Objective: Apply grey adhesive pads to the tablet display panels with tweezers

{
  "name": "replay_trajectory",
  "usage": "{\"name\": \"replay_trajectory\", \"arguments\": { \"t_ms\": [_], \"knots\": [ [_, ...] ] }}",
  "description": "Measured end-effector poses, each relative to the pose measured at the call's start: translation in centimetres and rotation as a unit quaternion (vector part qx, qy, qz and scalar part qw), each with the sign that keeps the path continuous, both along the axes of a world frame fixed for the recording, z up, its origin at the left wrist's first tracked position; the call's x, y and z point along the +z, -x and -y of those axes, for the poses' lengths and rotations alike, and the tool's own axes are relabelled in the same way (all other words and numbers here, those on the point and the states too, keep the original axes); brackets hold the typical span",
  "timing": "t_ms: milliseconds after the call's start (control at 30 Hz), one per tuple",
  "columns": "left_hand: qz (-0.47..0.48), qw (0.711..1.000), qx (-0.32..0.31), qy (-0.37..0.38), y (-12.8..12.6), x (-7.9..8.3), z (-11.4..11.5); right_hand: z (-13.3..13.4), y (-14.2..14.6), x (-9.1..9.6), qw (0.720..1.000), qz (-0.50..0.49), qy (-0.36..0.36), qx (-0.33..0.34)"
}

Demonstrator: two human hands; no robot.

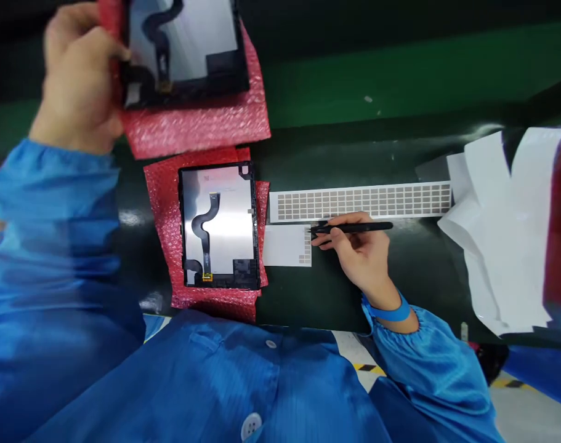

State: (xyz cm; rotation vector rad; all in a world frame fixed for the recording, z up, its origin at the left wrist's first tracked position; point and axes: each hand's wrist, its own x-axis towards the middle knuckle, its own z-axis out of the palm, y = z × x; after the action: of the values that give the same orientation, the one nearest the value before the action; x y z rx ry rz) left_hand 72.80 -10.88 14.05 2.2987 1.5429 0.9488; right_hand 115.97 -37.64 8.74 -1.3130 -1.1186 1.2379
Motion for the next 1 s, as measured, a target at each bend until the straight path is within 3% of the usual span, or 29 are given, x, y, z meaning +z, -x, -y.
{"name": "replay_trajectory", "arguments": {
  "t_ms": [67,100,167,233,300,367,467,567,633,733,800,867,933,1000],
  "knots": [
    [0.049,0.998,0.031,0.028,1.9,1.3,7.3,0.2,-0.2,-0.2,1.0,0.008,0.005,0.002],
    [0.115,0.988,0.08,0.062,2.2,1.8,11.2,0.2,-0.2,-0.3,1.0,0.011,0.008,0.002],
    [0.197,0.964,0.152,0.092,1.7,2.4,18.7,0.0,-0.1,-0.3,1.0,0.015,0.014,0.003],
    [0.231,0.946,0.172,0.15,0.1,2.3,24.9,-0.1,-0.1,-0.2,1.0,0.015,0.015,0.003],
    [0.248,0.928,0.174,0.216,-1.6,1.7,29.2,-0.1,-0.1,-0.2,1.0,0.018,0.014,0.001],
    [0.254,0.919,0.159,0.256,-2.9,0.9,31.6,0.0,0.0,-0.1,1.0,0.025,0.015,-0.002],
    [0.246,0.92,0.125,0.28,-3.6,0.0,32.9,0.1,0.0,0.0,0.999,0.03,0.017,-0.003],
    [0.195,0.933,0.114,0.281,-3.1,0.0,32.8,0.0,0.1,0.1,0.999,0.033,0.019,-0.004],
    [0.084,0.961,0.154,0.214,-2.4,0.6,32.2,-0.2,0.2,0.4,0.999,0.037,0.015,-0.001],
    [-0.104,0.976,0.193,0.019,-2.0,1.9,30.4,-1.1,0.9,0.9,0.999,0.045,-0.012,0.013],
    [-0.152,0.981,0.115,-0.023,-3.1,2.9,28.9,-2.2,1.7,1.2,0.998,0.051,-0.026,0.032],
    [-0.151,0.987,-0.052,0.005,-5.4,3.5,27.3,-3.6,2.7,1.3,0.997,0.057,-0.025,0.051],
    [-0.151,0.963,-0.224,0.001,-8.5,3.6,25.7,-5.1,3.6,1.0,0.996,0.067,-0.025,0.056],
    [-0.195,0.934,-0.298,-0.024,-11.6,3.1,24.4,-6.3,4.3,0.5,0.996,0.08,-0.026,0.044]
  ]
}}
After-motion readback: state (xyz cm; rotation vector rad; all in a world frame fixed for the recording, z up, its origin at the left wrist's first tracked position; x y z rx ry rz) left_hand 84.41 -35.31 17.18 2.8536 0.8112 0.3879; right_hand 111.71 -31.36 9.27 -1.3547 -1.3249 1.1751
